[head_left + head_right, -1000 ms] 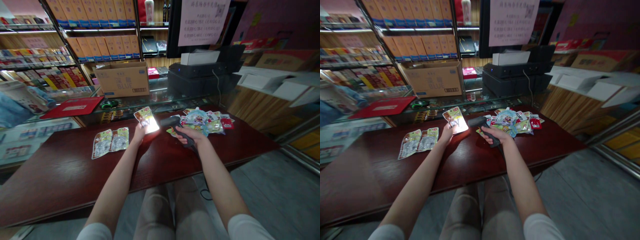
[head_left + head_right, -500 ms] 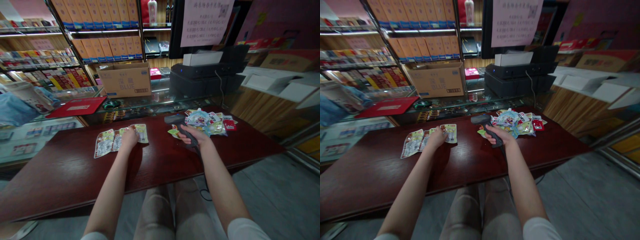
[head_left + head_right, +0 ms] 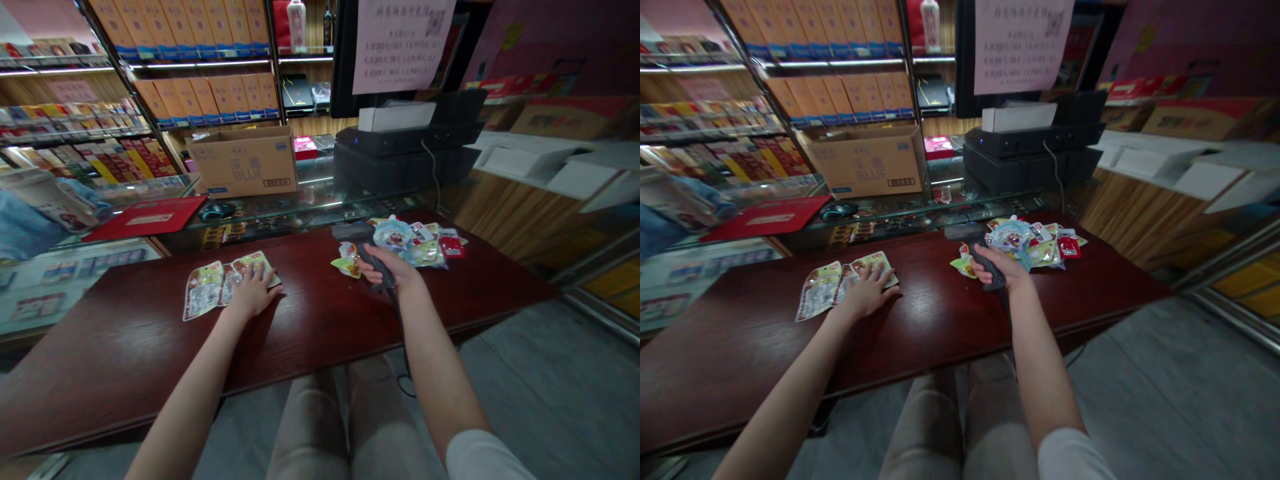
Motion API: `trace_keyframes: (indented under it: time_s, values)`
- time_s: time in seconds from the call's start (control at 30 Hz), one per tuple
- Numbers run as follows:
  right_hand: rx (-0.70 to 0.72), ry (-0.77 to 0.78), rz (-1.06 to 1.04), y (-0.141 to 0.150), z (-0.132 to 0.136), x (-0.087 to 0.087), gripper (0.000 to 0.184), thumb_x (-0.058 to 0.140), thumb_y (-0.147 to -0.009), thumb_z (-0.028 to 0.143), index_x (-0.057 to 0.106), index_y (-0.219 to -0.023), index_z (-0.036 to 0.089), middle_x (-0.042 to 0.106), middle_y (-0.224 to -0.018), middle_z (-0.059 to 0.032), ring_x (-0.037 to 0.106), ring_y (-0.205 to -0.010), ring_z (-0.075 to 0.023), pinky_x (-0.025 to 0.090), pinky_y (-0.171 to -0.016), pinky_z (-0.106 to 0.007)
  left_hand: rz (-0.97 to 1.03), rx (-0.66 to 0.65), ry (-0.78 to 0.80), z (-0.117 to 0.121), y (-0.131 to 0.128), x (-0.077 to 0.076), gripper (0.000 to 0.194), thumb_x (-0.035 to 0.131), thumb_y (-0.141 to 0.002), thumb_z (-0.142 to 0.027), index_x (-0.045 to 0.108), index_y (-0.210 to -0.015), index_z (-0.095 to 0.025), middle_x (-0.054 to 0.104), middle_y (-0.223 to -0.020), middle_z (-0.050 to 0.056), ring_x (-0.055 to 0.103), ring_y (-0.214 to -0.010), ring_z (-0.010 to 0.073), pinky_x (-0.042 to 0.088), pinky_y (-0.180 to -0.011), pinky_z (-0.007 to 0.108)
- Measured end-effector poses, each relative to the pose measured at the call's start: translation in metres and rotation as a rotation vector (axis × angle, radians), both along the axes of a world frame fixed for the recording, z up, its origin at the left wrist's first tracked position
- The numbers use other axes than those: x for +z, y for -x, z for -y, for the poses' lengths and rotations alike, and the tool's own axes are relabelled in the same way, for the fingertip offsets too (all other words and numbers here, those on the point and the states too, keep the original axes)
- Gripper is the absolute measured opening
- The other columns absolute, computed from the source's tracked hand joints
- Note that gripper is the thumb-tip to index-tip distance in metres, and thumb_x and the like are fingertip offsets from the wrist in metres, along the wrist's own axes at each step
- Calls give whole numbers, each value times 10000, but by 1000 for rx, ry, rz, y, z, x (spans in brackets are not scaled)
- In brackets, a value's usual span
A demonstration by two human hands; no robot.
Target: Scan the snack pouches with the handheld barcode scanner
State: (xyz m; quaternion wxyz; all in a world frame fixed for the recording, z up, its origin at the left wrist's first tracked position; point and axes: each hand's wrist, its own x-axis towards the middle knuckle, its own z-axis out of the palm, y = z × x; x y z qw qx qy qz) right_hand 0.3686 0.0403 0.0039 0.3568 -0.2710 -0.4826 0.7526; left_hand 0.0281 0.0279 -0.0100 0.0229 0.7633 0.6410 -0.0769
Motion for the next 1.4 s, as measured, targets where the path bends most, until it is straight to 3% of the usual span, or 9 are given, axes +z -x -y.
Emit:
trace_keyframes:
  time_s: [0.13, 0.3, 0.4, 0.57, 0.7, 0.83, 1.1, 1.27, 1.4]
  values:
    - [-21, -11, -42, -7, 0, 1, 498, 702, -805, 609, 408, -729, 214, 418, -535, 87, 281, -347, -30, 254, -321, -164, -51, -20, -76, 5, 23, -3, 612, 290, -994, -538, 406, -1530, -267, 282, -1639, 94, 180, -1528, 360, 142, -1142, 727]
    - [-206, -67, -80, -36, 18, 5, 438, 718, -798, 562, 458, -756, 212, 405, -541, 86, 244, -351, -27, 211, -330, -170, -98, 24, -86, 2, 27, 0, 575, 325, -990, -527, 480, -1485, -280, 357, -1605, 114, 222, -1505, 407, 14, -1114, 773]
    - [-344, -112, -60, -58, 34, 7, 397, 731, -778, 551, 521, -848, 221, 424, -552, 84, 248, -348, -41, 216, -333, -193, -63, -10, -182, -4, 1, 9, 606, 390, -973, -526, 483, -1482, -210, 327, -1607, 177, 201, -1508, 423, 1, -1117, 766]
    - [-623, -211, 39, -91, 40, 4, 405, 684, -767, 598, 568, -851, 219, 463, -526, 53, 401, -386, -99, 342, -390, -246, 237, -270, -218, -17, -82, 16, 551, 400, -984, -483, 481, -1462, -221, 407, -1575, 155, 307, -1490, 329, 127, -1195, 642]
    - [-970, -272, 166, -126, 14, 4, 377, 679, -719, 548, 623, -856, 201, 628, -607, -15, 566, -526, -164, 449, -513, -282, 397, -368, -165, -26, -133, 2, 539, 432, -981, -461, 464, -1452, -200, 416, -1569, 155, 326, -1484, 297, 174, -1211, 576]
    - [-1163, -313, 318, -161, -23, 7, 348, 658, -677, 489, 662, -853, 188, 736, -822, -58, 632, -671, -187, 489, -597, -284, 482, -391, -93, -30, -147, -19, 524, 398, -998, -425, 421, -1477, -215, 401, -1576, 147, 339, -1476, 274, 187, -1205, 582]
    - [-1077, 63, 554, -163, -46, -11, 228, 679, -733, 350, 670, -864, 163, 645, -620, -12, 581, -516, -167, 493, -472, -287, 525, -378, -76, -27, -142, -23, 390, 400, -1000, -403, 533, -1332, -248, 575, -1391, 96, 509, -1323, 248, 221, -1198, 553]
    - [-941, 91, 554, -152, -38, -13, 226, 672, -787, 343, 659, -934, 173, 675, -633, -16, 600, -508, -166, 515, -456, -278, 458, -247, -107, -25, -145, -14, 326, 456, -974, -417, 584, -1181, -200, 635, -1216, 121, 589, -1161, 277, 425, -1032, 444]
    - [-948, 51, 500, -134, -26, -18, 277, 683, -777, 309, 645, -1023, 187, 718, -702, -25, 646, -554, -179, 529, -469, -273, 423, -114, -116, -32, -138, -12, 326, 508, -940, -454, 589, -1099, -181, 659, -1165, 154, 605, -1118, 325, 455, -936, 441]
